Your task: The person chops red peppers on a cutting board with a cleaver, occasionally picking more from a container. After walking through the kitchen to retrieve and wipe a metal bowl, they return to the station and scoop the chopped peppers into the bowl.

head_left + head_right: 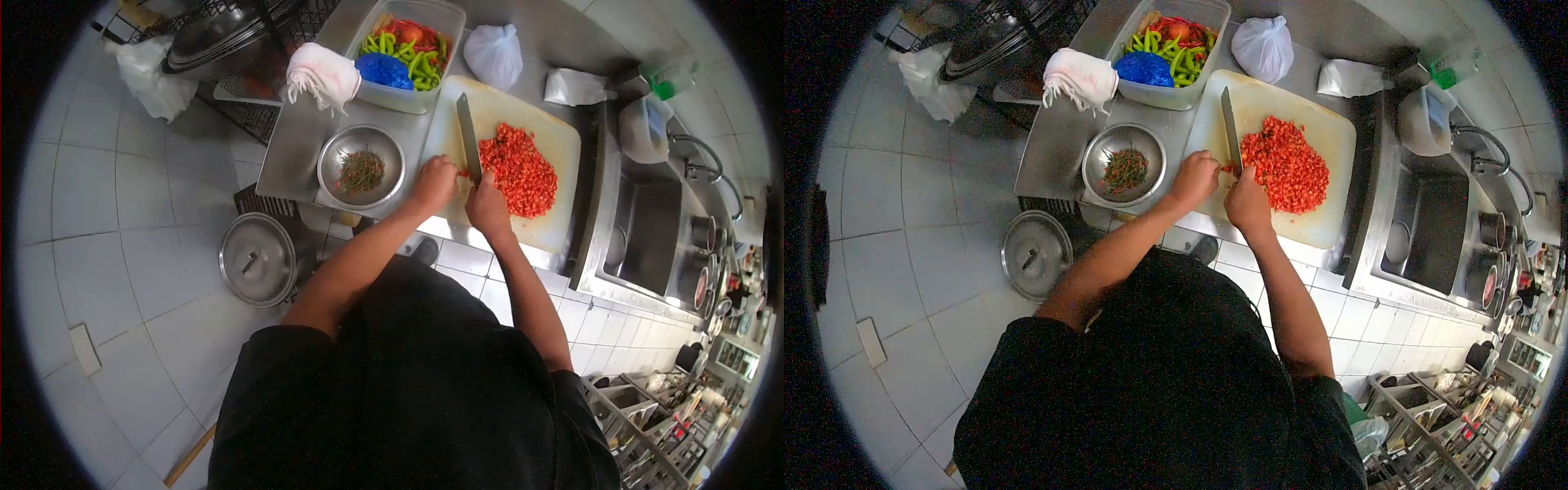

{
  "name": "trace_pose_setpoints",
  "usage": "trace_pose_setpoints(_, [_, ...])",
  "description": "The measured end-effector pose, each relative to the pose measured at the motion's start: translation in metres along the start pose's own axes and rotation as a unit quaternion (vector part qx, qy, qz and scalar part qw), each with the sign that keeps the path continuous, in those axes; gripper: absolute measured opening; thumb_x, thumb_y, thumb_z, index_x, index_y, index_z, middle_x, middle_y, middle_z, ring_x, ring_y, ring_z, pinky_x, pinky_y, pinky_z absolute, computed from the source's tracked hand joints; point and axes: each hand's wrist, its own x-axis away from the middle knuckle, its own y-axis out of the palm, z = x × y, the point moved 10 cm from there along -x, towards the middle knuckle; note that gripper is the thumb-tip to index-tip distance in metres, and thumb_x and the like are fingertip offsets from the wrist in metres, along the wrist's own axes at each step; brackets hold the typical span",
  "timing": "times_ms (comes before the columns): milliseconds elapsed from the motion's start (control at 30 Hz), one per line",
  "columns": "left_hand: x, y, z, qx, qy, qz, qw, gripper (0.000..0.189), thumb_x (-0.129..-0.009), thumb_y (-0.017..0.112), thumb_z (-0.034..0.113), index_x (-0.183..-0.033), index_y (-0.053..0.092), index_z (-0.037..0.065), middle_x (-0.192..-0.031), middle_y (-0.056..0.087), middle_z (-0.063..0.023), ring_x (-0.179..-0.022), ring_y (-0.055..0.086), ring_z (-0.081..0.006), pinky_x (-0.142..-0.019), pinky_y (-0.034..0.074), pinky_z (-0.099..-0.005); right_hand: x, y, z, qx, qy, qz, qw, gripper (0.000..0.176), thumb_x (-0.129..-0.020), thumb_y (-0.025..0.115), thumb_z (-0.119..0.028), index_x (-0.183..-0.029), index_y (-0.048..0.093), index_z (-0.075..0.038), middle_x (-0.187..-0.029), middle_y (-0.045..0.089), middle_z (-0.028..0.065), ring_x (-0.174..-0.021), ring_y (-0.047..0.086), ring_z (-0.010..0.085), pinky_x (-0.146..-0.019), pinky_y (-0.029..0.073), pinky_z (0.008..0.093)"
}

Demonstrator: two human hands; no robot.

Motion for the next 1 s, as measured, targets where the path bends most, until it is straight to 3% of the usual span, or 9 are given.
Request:
trace_pose_setpoints(133, [-0.010, 0.001, -0.006, 0.027, -0.017, -0.012, 0.999, 0.007, -0.071, 0.058, 0.003, -0.069, 0.064, 0.000, -0.075, 0.055, -0.0194, -0.076, 0.056, -0.0372, -0.073, 0.046, -0.0465, -0.005, -0.014, -0.008, 0.004, -0.002, -0.005, 1.000, 0.023, -0.083, 0.046, -0.008, -0.100, 0.035, 0.003, -0.075, 0.059, 0.0343, -0.074, 0.060, 0.0498, -0.070, 0.048, 0.0554])
trace_pose_setpoints(200, [-0.011, -0.003, -0.003, 0.020, -0.013, 0.011, 1.000, 0.007, -0.070, 0.058, 0.003, -0.065, 0.062, 0.000, -0.074, 0.054, -0.0192, -0.076, 0.056, -0.0372, -0.072, 0.046, -0.0469, -0.004, 0.002, -0.003, 0.011, -0.019, 0.036, 0.999, 0.024, -0.086, 0.045, -0.011, -0.103, 0.036, 0.005, -0.072, 0.057, 0.0352, -0.070, 0.058, 0.0504, -0.062, 0.045, 0.0567])
trace_pose_setpoints(333, [-0.018, -0.011, -0.001, 0.044, 0.008, 0.040, 0.998, 0.007, -0.071, 0.058, 0.003, -0.065, 0.061, 0.000, -0.074, 0.054, -0.0191, -0.077, 0.056, -0.0372, -0.072, 0.046, -0.0473, -0.006, -0.013, -0.007, -0.009, -0.017, 0.019, 1.000, 0.023, -0.086, 0.045, -0.011, -0.101, 0.036, 0.004, -0.071, 0.057, 0.0351, -0.069, 0.058, 0.0506, -0.063, 0.045, 0.0569])
trace_pose_setpoints(433, [-0.010, -0.001, 0.000, 0.019, -0.008, -0.009, 1.000, 0.005, -0.070, 0.058, 0.002, -0.066, 0.061, 0.000, -0.075, 0.054, -0.0189, -0.078, 0.055, -0.0371, -0.072, 0.045, -0.0477, -0.001, -0.009, -0.007, -0.027, -0.025, 0.013, 0.999, 0.024, -0.086, 0.045, -0.011, -0.102, 0.036, 0.004, -0.071, 0.057, 0.0353, -0.069, 0.058, 0.0508, -0.063, 0.045, 0.0569])
trace_pose_setpoints(567, [-0.022, -0.011, -0.002, 0.042, -0.002, 0.039, 0.998, 0.003, -0.067, 0.058, 0.001, -0.065, 0.060, -0.001, -0.073, 0.054, -0.0188, -0.078, 0.055, -0.0371, -0.071, 0.045, -0.0479, -0.019, 0.001, -0.002, -0.012, -0.020, 0.036, 0.999, 0.024, -0.085, 0.046, -0.011, -0.102, 0.037, 0.004, -0.075, 0.058, 0.0351, -0.073, 0.059, 0.0503, -0.067, 0.046, 0.0564])
trace_pose_setpoints(767, [-0.012, -0.009, 0.002, 0.063, -0.013, 0.005, 0.998, 0.003, -0.066, 0.058, -0.001, -0.064, 0.060, 0.000, -0.073, 0.054, -0.0183, -0.078, 0.055, -0.0367, -0.072, 0.045, -0.0466, -0.001, -0.009, -0.011, -0.022, 0.008, 0.006, 1.000, 0.025, -0.083, 0.048, -0.010, -0.101, 0.037, 0.004, -0.078, 0.058, 0.0357, -0.077, 0.060, 0.0502, -0.072, 0.046, 0.0569])
trace_pose_setpoints(1000, [-0.013, -0.005, 0.001, 0.040, -0.004, 0.002, 0.999, 0.003, -0.066, 0.058, 0.000, -0.063, 0.059, 0.000, -0.073, 0.054, -0.0170, -0.078, 0.056, -0.0360, -0.071, 0.046, -0.0460, -0.008, -0.010, -0.008, -0.050, -0.017, -0.008, 0.999, 0.024, -0.084, 0.048, -0.010, -0.099, 0.036, 0.004, -0.076, 0.058, 0.0354, -0.075, 0.060, 0.0498, -0.069, 0.046, 0.0567])
